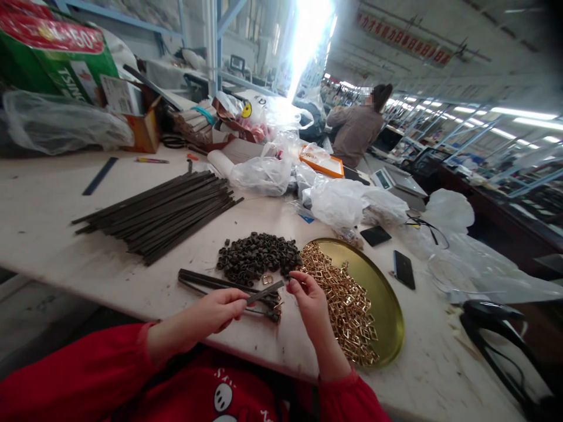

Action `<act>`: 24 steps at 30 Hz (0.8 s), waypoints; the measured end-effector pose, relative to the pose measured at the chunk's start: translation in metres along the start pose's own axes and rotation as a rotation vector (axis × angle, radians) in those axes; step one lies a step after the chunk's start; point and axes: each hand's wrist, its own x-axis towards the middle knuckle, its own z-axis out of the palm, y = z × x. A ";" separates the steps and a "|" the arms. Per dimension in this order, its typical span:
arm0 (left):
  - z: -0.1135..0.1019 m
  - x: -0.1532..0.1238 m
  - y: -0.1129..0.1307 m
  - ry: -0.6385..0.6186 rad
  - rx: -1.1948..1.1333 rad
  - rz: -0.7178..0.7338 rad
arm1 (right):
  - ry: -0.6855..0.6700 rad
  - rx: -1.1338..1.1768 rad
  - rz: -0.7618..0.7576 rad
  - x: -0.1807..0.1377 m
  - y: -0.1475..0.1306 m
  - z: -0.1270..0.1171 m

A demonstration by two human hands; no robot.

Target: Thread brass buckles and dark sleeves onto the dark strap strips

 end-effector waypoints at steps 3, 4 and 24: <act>0.004 0.000 0.001 0.013 0.155 0.076 | 0.014 0.504 0.280 -0.016 -0.003 0.005; 0.004 -0.001 0.001 0.007 0.197 0.098 | 0.020 0.613 0.339 -0.021 -0.005 0.008; 0.002 0.001 -0.005 0.049 0.476 0.229 | 0.067 1.053 0.634 -0.038 -0.004 0.030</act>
